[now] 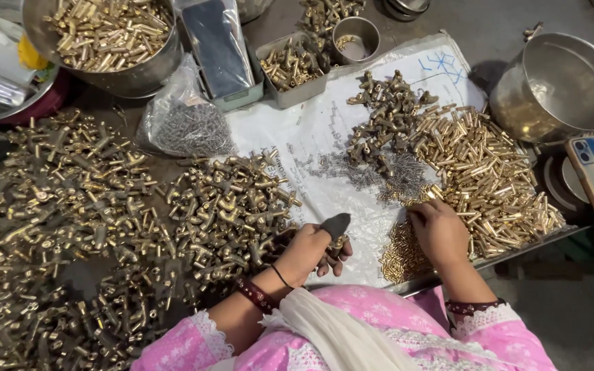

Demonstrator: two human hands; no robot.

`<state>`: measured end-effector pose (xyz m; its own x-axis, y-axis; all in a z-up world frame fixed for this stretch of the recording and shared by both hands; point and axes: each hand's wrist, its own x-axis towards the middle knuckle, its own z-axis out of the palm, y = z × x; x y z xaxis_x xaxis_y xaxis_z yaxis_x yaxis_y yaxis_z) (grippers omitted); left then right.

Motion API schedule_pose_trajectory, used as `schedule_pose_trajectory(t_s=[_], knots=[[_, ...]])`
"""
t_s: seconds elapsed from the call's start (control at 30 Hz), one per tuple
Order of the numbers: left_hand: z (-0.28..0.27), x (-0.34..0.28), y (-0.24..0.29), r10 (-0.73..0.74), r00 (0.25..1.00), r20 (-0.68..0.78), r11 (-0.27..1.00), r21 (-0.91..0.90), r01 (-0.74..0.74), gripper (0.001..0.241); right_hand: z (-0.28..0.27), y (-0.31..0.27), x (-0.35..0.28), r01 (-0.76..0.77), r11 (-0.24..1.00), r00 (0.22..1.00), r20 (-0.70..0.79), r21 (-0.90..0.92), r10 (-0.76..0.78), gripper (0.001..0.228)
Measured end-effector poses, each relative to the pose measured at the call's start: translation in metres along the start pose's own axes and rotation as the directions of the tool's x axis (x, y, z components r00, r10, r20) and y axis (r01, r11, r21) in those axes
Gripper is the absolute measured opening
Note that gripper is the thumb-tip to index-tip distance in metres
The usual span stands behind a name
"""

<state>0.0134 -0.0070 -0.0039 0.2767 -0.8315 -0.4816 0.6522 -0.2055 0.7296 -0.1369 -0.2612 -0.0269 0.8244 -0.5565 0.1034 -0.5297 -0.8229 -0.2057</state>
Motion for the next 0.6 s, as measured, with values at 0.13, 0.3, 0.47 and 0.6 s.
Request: schedule_pose_trajectory(t_s=[0.13, 0.3, 0.47, 0.6], knots=[[-0.005, 0.009, 0.003, -0.057, 0.996, -0.065, 0.996, -0.074, 0.052, 0.050, -0.003, -0.003, 0.002, 0.083, 0.996, 0.996, -0.024, -0.025, -0.084, 0.019], [-0.011, 0.021, -0.004, -0.105, 0.993, -0.060, 0.994, -0.049, 0.103, 0.057, -0.011, -0.007, 0.010, 0.114, 0.988, 0.991, 0.089, -0.109, -0.104, 0.017], [-0.017, 0.023, -0.015, -0.063, 0.998, -0.023, 0.996, -0.060, 0.062, 0.054, -0.006, -0.006, 0.012, 0.147, 0.981, 0.988, 0.058, -0.126, -0.141, 0.019], [-0.014, 0.011, -0.007, -0.042, 0.998, -0.047, 0.997, -0.063, 0.039, 0.058, -0.004, -0.007, 0.007, 0.152, 0.978, 0.988, 0.039, -0.145, -0.148, 0.017]])
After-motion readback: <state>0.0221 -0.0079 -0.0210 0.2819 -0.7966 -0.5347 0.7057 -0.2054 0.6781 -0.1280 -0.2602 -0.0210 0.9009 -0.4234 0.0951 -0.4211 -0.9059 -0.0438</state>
